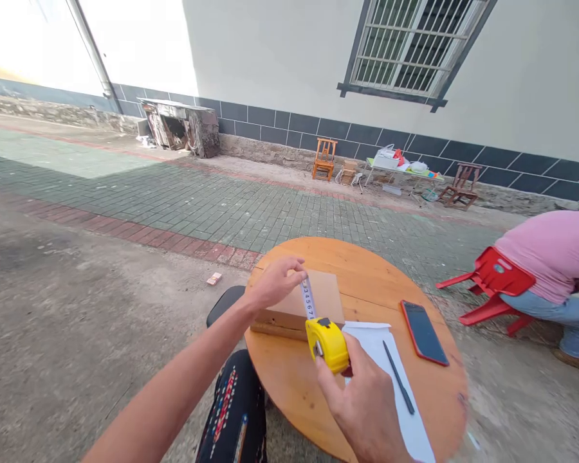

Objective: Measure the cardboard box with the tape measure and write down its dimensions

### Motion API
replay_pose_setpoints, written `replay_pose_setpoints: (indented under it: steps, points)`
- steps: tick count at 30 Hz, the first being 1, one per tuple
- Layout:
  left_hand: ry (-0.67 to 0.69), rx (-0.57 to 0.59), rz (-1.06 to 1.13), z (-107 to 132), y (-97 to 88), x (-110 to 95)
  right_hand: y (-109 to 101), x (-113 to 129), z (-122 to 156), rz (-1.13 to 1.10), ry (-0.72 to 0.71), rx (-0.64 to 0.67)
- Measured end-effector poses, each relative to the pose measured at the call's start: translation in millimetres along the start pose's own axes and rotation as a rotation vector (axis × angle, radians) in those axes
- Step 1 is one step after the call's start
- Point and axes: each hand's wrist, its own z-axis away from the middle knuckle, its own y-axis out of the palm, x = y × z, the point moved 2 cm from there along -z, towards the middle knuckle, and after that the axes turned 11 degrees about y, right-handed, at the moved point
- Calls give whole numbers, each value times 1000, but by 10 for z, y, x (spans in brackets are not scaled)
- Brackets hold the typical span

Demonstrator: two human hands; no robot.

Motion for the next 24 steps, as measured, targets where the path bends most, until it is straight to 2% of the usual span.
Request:
replay_pose_setpoints:
  steps: [3,5,8,10,12,16,20,22,24]
  points:
    - [48,-7,41,459,39,-256,-53,-55,-12,-88,-11,11]
    - [29,-92,48,734,31,-274,-84,-72,-40,-160,7,85]
    - [-50,-310,16,1080,-37,-103,-107,-91,-163,-232,26,202]
    - [-98,-412,6,1264,-66,62,-75,-109,-325,-223,-12,206]
    - [-149,-462,2,1405,-55,217,20,-128,-541,-183,-95,180]
    - [-245,-528,32,1539,63,423,327,-131,-955,-30,-285,163]
    - [-320,-568,160,1497,212,527,508,-107,-1079,68,-427,306]
    - [-359,-560,254,1445,272,571,480,-145,-1053,40,-412,327]
    - [-387,-545,333,1396,318,615,402,-248,-1011,-15,-313,264]
